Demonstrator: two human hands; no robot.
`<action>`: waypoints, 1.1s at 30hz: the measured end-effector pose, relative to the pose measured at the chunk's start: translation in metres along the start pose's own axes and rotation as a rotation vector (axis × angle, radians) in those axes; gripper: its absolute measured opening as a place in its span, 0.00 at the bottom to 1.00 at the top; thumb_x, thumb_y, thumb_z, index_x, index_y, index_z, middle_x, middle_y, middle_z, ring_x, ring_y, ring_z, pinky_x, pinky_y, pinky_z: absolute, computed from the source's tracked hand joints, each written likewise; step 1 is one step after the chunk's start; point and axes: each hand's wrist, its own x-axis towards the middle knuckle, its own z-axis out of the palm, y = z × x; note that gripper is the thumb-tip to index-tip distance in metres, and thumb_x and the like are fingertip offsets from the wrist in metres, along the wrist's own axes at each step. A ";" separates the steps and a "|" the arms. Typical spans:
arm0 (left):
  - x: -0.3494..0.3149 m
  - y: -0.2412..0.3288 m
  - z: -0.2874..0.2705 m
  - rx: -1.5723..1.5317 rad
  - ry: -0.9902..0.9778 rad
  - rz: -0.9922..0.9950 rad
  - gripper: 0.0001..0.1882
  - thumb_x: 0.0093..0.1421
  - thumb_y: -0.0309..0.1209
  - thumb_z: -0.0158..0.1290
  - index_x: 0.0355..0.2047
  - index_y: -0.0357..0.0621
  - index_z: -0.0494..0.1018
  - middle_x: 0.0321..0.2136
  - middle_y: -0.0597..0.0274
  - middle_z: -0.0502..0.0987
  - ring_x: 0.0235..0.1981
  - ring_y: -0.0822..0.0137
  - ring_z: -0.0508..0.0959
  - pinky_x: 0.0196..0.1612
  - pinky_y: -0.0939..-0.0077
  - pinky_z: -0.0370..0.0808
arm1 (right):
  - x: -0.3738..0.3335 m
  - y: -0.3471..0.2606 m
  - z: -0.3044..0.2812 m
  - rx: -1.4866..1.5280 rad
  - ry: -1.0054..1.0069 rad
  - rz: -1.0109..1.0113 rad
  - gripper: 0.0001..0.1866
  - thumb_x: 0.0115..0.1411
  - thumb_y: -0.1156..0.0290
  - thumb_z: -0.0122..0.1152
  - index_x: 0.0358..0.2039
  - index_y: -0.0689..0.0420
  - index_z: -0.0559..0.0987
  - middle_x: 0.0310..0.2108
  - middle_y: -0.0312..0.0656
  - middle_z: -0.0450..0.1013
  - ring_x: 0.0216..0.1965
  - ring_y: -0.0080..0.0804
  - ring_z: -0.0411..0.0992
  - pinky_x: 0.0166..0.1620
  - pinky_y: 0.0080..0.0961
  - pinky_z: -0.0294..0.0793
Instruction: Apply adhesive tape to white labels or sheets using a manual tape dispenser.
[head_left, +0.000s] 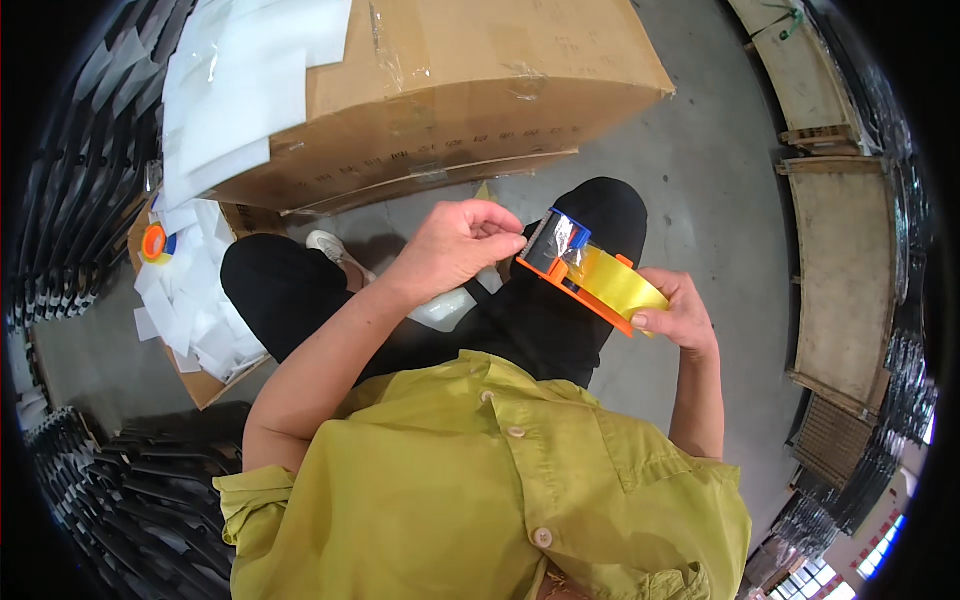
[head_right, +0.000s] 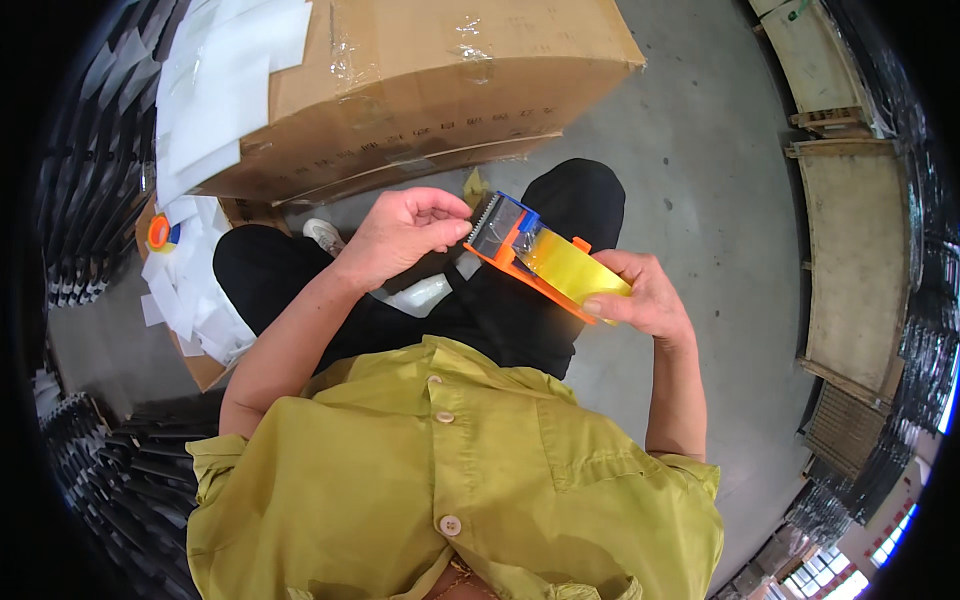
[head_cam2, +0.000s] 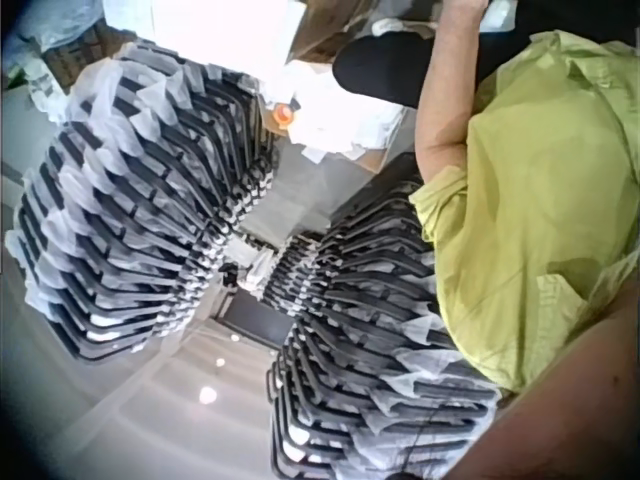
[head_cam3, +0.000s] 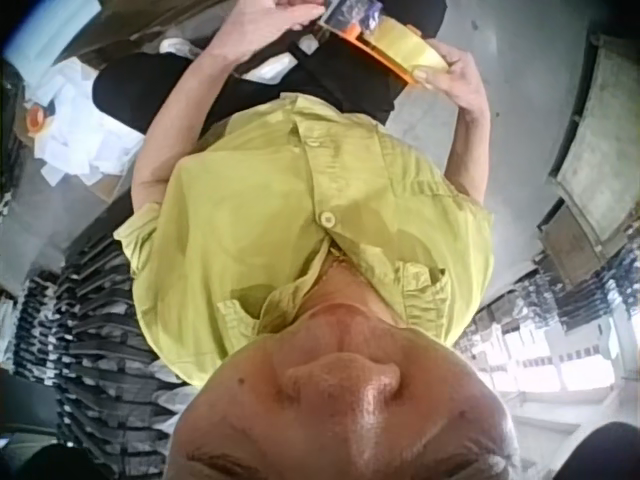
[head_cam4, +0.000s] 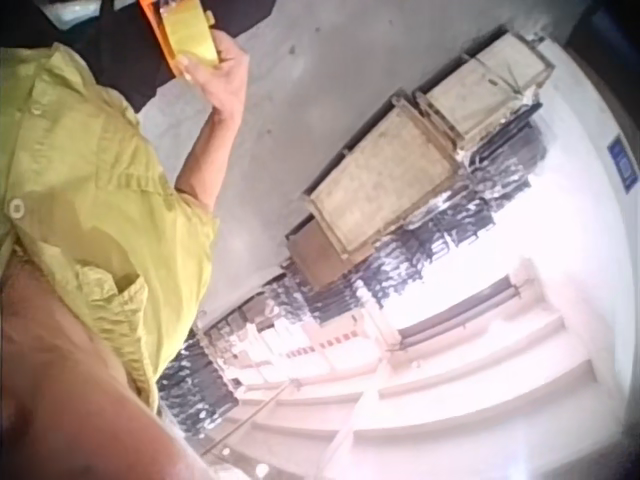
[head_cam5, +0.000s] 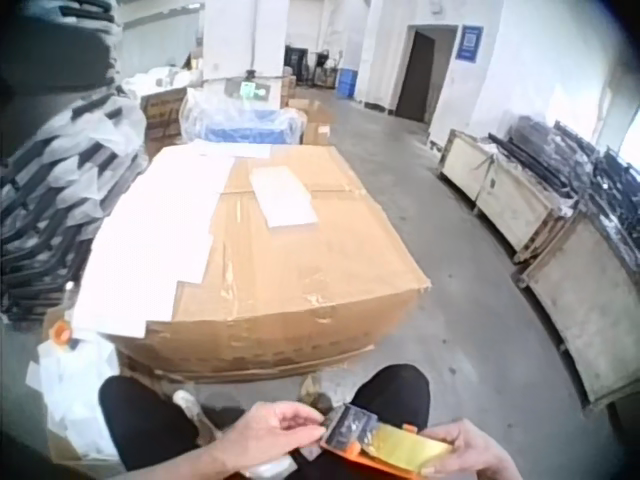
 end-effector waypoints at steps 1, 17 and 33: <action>-0.001 0.003 0.002 0.043 -0.028 -0.045 0.10 0.54 0.27 0.54 0.36 0.36 0.72 0.26 0.66 0.74 0.27 0.80 0.72 0.31 0.86 0.70 | 0.000 0.000 0.000 0.012 0.003 -0.002 0.24 0.37 0.61 0.66 0.31 0.68 0.75 0.20 0.36 0.70 0.20 0.18 0.64 0.22 0.14 0.61; 0.008 0.010 0.012 0.396 0.027 -0.054 0.10 0.45 0.28 0.50 0.22 0.31 0.72 0.16 0.56 0.75 0.17 0.69 0.75 0.24 0.77 0.72 | 0.001 -0.011 0.001 -0.060 -0.030 0.047 0.25 0.37 0.62 0.67 0.33 0.67 0.75 0.20 0.35 0.70 0.20 0.18 0.65 0.23 0.14 0.63; 0.001 0.008 0.005 0.227 -0.064 -0.107 0.09 0.52 0.27 0.49 0.30 0.32 0.71 0.22 0.64 0.73 0.21 0.78 0.72 0.27 0.83 0.72 | 0.000 -0.008 0.001 -0.107 -0.051 0.055 0.22 0.39 0.64 0.67 0.33 0.64 0.76 0.23 0.34 0.71 0.25 0.17 0.67 0.30 0.16 0.67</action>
